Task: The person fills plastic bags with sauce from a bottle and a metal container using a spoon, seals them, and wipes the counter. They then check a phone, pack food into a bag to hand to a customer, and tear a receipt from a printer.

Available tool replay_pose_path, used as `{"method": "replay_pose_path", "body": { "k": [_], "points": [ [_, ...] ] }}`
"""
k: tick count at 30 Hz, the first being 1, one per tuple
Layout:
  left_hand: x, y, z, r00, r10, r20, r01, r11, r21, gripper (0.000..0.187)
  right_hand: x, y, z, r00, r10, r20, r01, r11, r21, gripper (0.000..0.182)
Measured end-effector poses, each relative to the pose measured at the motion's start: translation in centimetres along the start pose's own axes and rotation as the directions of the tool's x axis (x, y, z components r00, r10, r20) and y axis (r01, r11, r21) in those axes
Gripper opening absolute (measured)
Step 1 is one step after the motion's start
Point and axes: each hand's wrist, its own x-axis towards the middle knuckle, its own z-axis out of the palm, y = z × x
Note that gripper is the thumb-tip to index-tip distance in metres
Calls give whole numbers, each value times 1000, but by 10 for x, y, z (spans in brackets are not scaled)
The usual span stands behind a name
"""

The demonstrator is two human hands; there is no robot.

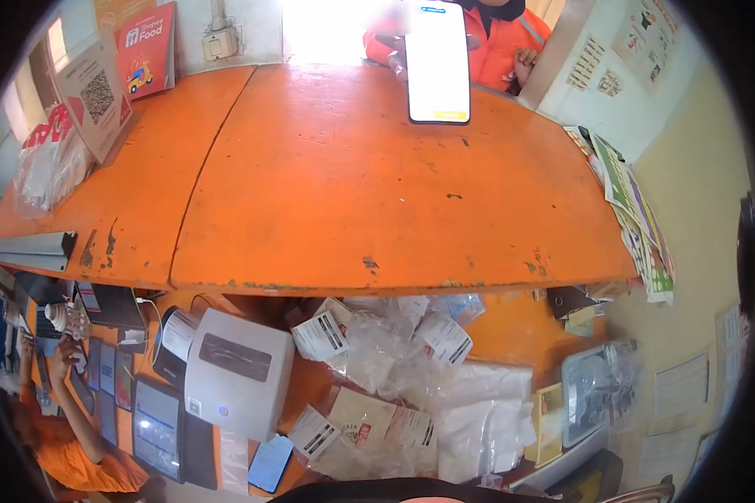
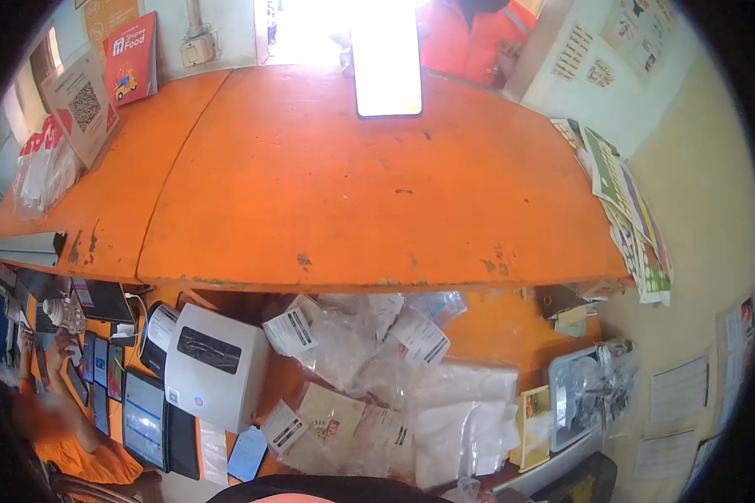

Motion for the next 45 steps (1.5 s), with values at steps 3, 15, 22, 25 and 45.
{"method": "replay_pose_path", "body": {
  "k": [3, 15, 22, 25, 45],
  "points": [
    [6, -1, 0, 1000, -10, -27, 10, 999, -31, 60, 1, -2, -1, 1000, 13, -2, -13, 999, -45, 27],
    [14, -1, -1, 994, 21, -106, -28, 997, -66, 65, -5, -2, -1, 1000, -16, 23, 20, 983, -180, 35],
    [3, -10, 7, 981, 79, -178, -93, 993, -68, 68, -30, 11, -1, 982, -174, 77, 190, 896, -402, 41],
    [-10, -18, 8, 975, 96, -200, -110, 992, -62, 69, -50, 18, 4, 943, -298, 146, 326, 750, -576, 44],
    [-88, 47, 98, 906, -66, 419, 81, 997, -18, 91, -220, 78, 32, 772, -634, 28, 616, 759, 212, 38]
  ]
}}
